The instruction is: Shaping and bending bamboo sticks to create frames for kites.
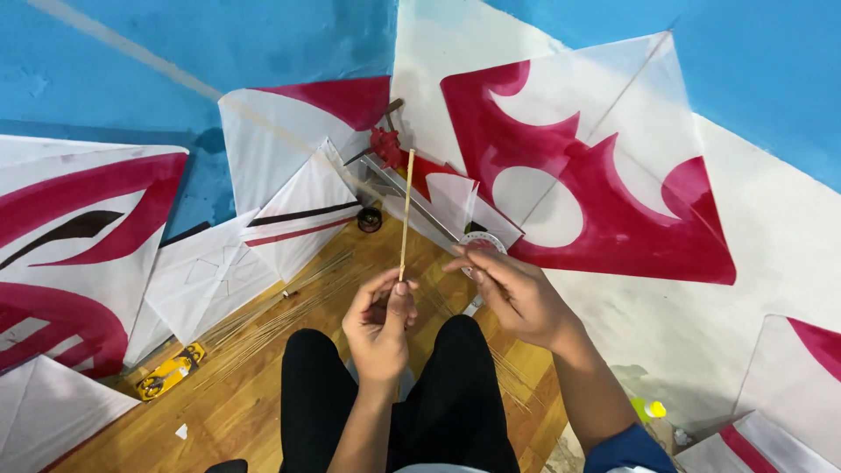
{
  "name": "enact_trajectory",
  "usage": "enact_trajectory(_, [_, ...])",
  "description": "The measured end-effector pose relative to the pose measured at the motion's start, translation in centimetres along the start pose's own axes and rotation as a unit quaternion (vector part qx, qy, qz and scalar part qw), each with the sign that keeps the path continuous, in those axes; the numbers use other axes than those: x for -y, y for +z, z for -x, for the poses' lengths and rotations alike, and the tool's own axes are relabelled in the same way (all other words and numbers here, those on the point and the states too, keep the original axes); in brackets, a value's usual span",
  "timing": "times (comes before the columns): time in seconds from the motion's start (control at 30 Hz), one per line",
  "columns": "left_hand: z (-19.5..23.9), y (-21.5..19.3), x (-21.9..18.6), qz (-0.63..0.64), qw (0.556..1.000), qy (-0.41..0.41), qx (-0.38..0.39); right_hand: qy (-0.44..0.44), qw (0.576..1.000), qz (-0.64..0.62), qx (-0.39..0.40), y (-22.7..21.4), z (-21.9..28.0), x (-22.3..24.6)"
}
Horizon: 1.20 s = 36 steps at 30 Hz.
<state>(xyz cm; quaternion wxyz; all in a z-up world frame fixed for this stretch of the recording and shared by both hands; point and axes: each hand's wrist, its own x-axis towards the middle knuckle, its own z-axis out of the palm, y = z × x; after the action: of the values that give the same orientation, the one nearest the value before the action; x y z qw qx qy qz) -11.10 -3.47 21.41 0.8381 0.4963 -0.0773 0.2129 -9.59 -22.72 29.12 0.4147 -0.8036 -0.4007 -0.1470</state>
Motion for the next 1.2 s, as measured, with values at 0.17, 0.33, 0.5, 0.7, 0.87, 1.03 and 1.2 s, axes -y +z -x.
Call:
enact_trajectory(0.17, [1.7, 0.2, -1.9, 0.001, 1.0, 0.02, 0.013, 0.01, 0.998, 0.055, -0.02, -0.7, 0.1, 2.1])
enact_trajectory(0.33, [3.2, 0.8, -3.1, 0.022, 1.0, 0.019, 0.01, 0.0, 1.0, 0.028, 0.003, -1.1, 0.2, 4.5])
enact_trajectory(0.5, [3.9, 1.2, -4.1, 0.033, 0.998, 0.04, 0.034, -0.042, 0.994, 0.072, 0.067, -1.2, 0.5, 5.2])
enact_trajectory(0.7, [4.5, 1.0, -4.4, -0.019, 0.998, 0.06, 0.024, -0.072, 0.99, 0.117, 0.034, -0.8, 0.1, 5.5])
enact_trajectory(0.87, [4.8, 1.0, -4.1, -0.013, 0.998, 0.061, 0.023, -0.081, 0.991, 0.106, 0.029, -0.9, -0.3, 6.1])
enact_trajectory(1.03, [5.2, 0.8, -4.2, -0.007, 0.997, 0.063, 0.035, -0.02, 0.998, 0.035, 0.044, -0.7, 0.3, 6.0])
enact_trajectory(1.2, [5.2, 0.6, -4.4, -0.01, 0.997, 0.066, 0.04, 0.003, 0.997, -0.026, 0.07, -0.6, 0.4, 6.3])
